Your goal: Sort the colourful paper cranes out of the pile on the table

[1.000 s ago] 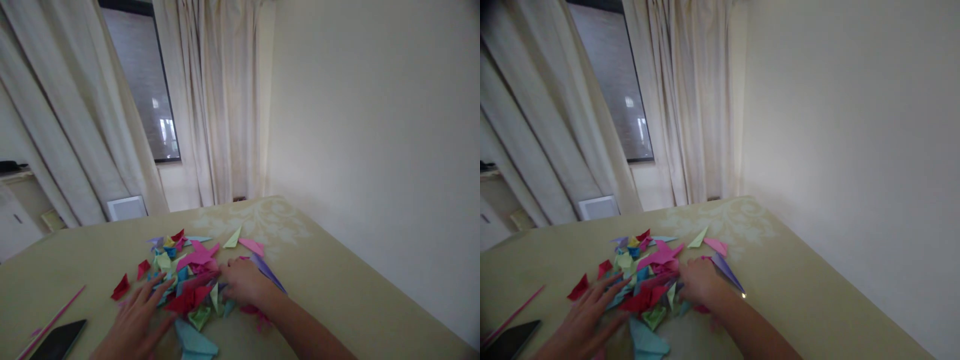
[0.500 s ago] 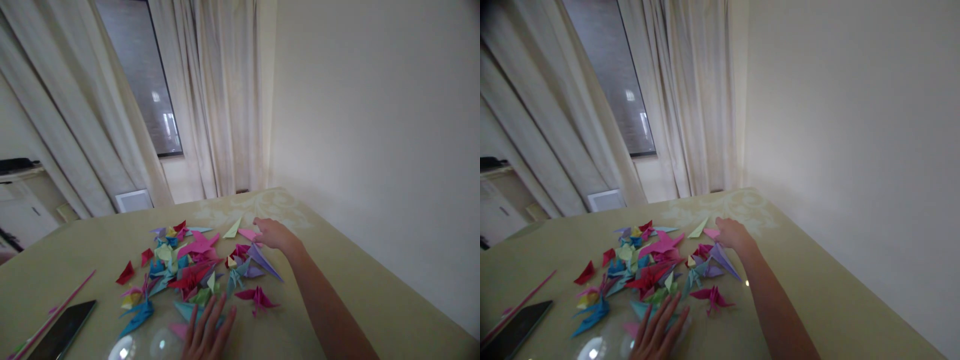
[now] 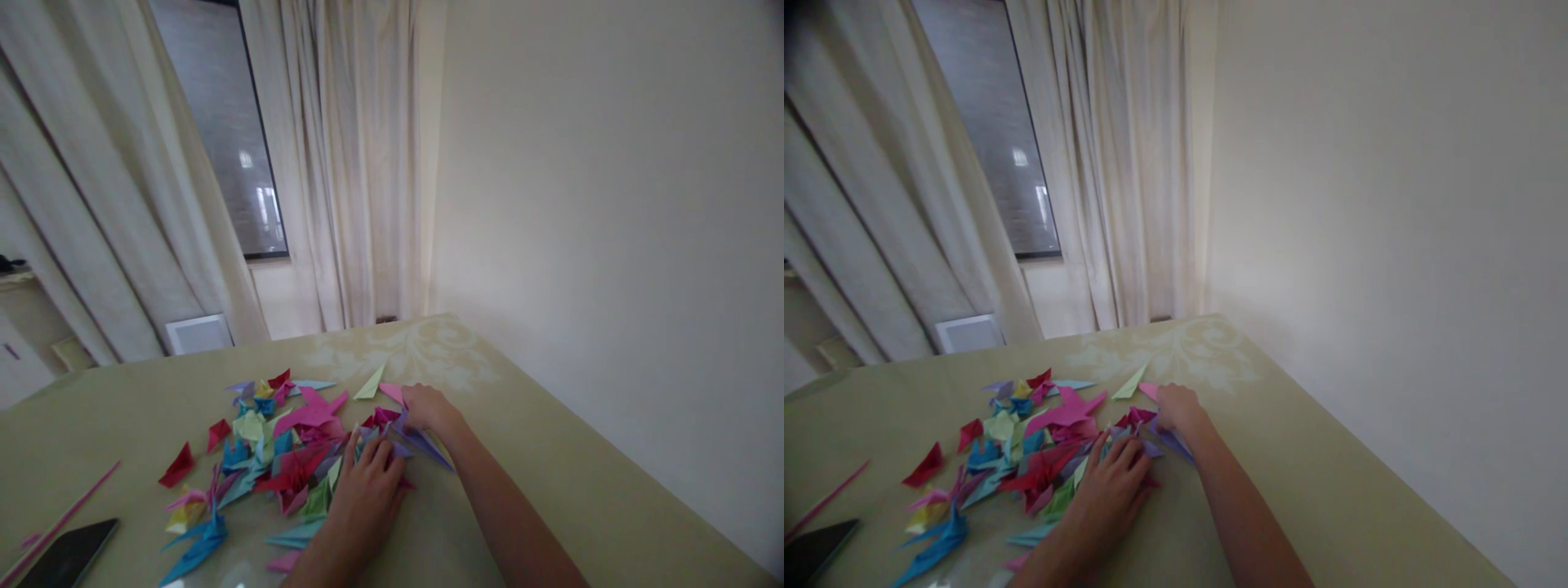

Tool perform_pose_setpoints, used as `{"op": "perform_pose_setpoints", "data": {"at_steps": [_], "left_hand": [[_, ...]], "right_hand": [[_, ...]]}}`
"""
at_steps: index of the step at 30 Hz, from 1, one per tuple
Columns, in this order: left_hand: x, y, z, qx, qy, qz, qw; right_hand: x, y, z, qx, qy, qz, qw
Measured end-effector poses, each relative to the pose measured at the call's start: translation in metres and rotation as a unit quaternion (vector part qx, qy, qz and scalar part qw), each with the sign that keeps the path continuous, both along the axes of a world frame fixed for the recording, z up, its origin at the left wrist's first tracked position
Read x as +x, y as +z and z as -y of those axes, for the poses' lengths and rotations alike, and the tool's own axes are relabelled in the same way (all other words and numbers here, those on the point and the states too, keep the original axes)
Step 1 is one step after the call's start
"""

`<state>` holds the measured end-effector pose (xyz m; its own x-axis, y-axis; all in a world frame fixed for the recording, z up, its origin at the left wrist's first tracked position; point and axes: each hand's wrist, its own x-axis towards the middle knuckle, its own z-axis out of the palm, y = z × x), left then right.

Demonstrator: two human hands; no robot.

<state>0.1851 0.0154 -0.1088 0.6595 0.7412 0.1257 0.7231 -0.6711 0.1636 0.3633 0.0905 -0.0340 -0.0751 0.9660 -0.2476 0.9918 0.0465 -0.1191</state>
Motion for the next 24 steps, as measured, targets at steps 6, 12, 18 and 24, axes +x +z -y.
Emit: {"op": "perform_pose_setpoints", "data": {"at_steps": [6,12,18,24], "left_hand": [[-0.041,0.021,-0.029,0.016,0.103,-0.026,0.994],[-0.071,0.066,-0.039,-0.041,0.121,0.021,0.992],[-0.071,0.085,-0.014,-0.186,0.007,-0.042,0.982],[-0.062,0.07,-0.012,-0.196,0.012,-0.132,0.972]], "right_hand": [[0.001,-0.011,-0.004,-0.023,0.014,-0.001,1.0],[0.005,-0.005,0.0,0.004,0.048,-0.048,0.998],[0.012,0.03,0.013,0.054,0.138,-0.151,0.977],[0.017,0.055,0.024,0.1,0.171,-0.274,0.941]]}}
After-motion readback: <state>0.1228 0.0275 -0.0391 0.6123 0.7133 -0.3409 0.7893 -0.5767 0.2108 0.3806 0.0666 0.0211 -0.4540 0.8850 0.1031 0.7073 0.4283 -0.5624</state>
